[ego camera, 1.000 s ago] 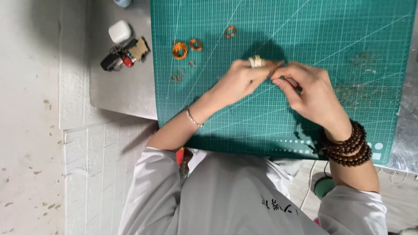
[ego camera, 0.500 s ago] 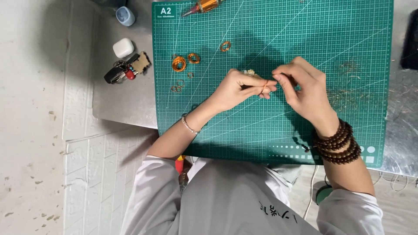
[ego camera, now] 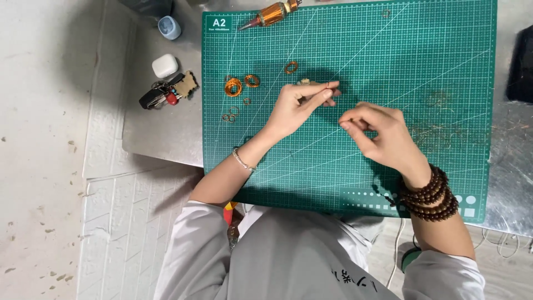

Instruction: Assembling small decorative components like beads and metal pieces onto a wire.

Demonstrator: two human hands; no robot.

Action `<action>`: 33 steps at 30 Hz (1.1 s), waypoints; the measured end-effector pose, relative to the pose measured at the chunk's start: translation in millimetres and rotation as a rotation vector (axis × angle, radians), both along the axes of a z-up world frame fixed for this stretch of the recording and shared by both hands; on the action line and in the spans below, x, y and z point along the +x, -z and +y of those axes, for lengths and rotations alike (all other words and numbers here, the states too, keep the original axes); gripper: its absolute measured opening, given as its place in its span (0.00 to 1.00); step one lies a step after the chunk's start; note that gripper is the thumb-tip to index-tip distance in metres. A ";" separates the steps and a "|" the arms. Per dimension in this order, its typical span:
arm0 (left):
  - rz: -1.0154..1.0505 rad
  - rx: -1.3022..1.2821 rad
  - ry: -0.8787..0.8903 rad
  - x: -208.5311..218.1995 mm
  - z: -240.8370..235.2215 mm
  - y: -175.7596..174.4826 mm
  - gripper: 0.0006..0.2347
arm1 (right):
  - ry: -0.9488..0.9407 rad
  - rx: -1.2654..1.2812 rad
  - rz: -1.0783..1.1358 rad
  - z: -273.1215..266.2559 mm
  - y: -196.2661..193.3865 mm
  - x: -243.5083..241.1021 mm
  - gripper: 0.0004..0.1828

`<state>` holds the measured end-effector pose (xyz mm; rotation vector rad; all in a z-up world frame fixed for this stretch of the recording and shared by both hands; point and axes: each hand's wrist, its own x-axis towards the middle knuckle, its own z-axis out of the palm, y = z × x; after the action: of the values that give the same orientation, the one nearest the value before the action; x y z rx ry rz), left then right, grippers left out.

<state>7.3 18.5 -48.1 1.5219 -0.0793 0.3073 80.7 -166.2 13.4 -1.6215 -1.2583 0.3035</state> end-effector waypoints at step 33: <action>-0.009 -0.055 0.246 -4.8 -7.8 -18.0 0.06 | 0.050 0.054 0.267 7.2 27.6 13.9 0.08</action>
<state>2.5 10.6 -30.0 1.4388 -0.2606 0.1184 94.6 -159.1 -14.2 -1.5080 -1.0132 0.4361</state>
